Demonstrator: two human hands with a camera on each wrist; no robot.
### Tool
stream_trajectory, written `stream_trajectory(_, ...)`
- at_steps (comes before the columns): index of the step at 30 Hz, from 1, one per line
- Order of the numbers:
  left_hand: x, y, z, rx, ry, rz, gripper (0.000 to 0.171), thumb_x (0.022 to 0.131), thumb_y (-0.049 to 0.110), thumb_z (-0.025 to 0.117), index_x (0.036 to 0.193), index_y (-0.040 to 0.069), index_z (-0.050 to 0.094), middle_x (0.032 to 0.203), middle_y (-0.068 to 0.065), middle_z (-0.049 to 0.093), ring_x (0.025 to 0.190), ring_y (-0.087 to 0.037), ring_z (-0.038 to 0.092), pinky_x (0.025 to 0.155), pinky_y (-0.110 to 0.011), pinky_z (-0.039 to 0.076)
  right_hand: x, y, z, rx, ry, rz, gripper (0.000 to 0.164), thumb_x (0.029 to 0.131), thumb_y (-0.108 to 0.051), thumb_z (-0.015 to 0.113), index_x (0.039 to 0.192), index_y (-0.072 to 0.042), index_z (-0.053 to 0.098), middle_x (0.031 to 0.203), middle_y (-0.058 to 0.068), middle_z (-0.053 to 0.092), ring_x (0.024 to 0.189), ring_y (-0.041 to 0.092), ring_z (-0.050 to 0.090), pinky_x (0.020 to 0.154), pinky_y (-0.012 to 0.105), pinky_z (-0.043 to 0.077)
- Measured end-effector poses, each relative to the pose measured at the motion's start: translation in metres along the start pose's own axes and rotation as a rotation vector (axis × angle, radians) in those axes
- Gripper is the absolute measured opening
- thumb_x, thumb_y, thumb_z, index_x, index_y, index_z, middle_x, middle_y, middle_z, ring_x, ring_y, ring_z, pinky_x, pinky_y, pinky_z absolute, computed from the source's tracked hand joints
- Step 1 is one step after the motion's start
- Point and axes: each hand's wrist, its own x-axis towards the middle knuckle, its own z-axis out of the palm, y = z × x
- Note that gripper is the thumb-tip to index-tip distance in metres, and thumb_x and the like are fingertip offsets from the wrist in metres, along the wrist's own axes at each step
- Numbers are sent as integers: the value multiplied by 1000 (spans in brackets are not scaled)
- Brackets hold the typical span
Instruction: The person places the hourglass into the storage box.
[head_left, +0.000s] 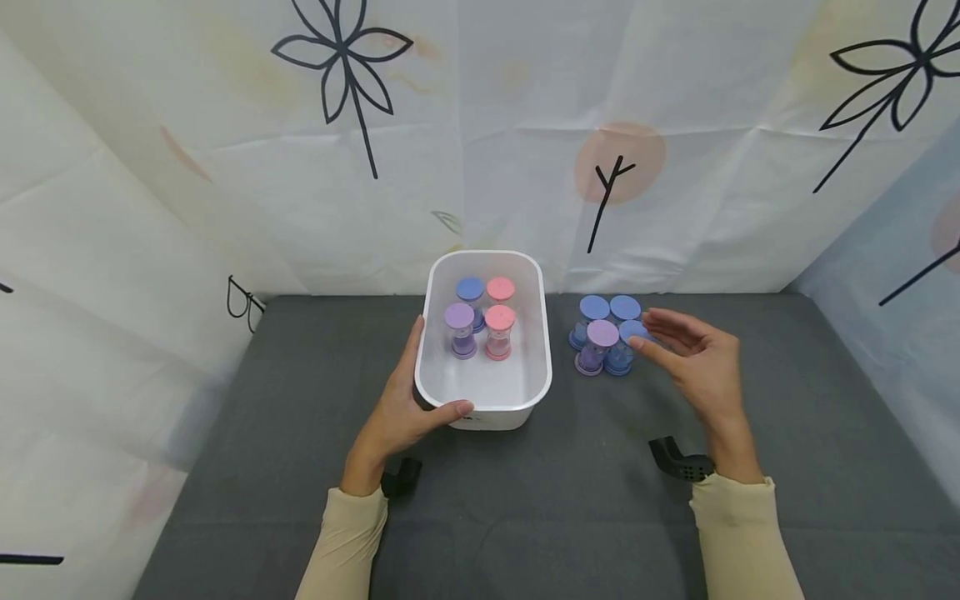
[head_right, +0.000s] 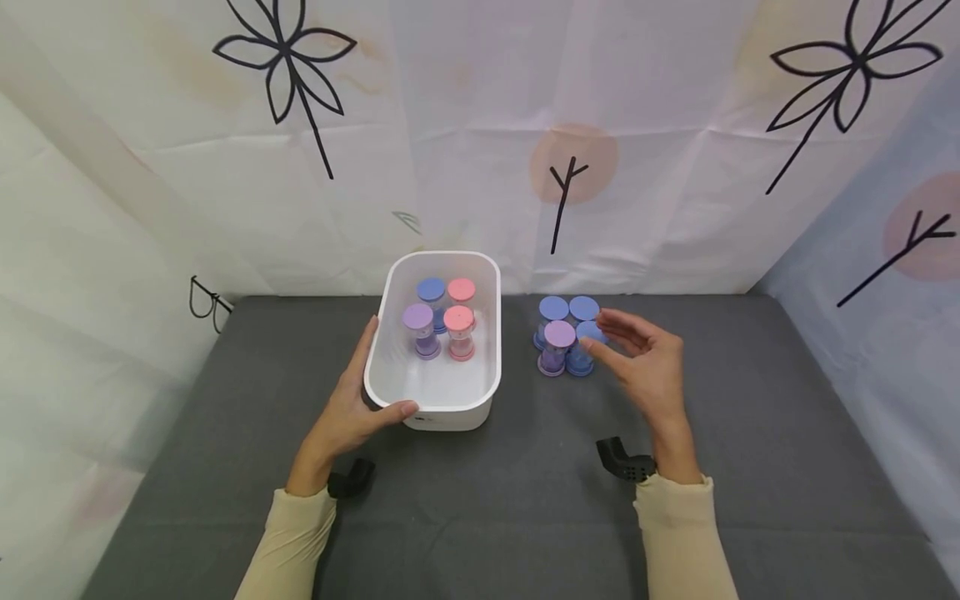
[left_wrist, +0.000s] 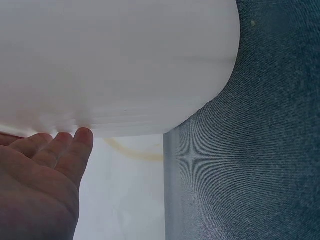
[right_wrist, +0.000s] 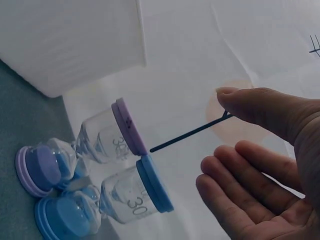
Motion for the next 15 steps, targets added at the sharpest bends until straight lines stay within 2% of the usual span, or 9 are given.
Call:
stream_trajectory(6, -1, 0, -1, 7, 1, 1, 124, 77, 29, 91, 165, 27, 3, 168, -5, 18, 145, -38, 33, 114, -58, 27, 2, 7, -4, 9, 69, 7, 44, 80, 9, 81, 122, 11, 67, 110, 5, 74, 104, 15, 70, 88, 21, 53)
stream_trajectory(11, 0, 0, -1, 9, 0, -4, 125, 76, 28, 91, 165, 27, 3, 168, -5, 19, 144, -38, 34, 115, -57, 27, 3, 18, -5, 104, 134, 51, 45, 78, 12, 82, 121, 9, 69, 110, 8, 74, 104, 16, 70, 87, 20, 53)
stream_trajectory(15, -1, 0, -1, 3, 1, 2, 125, 76, 24, 91, 165, 27, 3, 168, -5, 19, 144, -38, 34, 115, -56, 27, 4, 25, -7, 104, 141, 86, 49, 77, 13, 82, 123, 10, 67, 110, 6, 74, 104, 14, 70, 85, 19, 53)
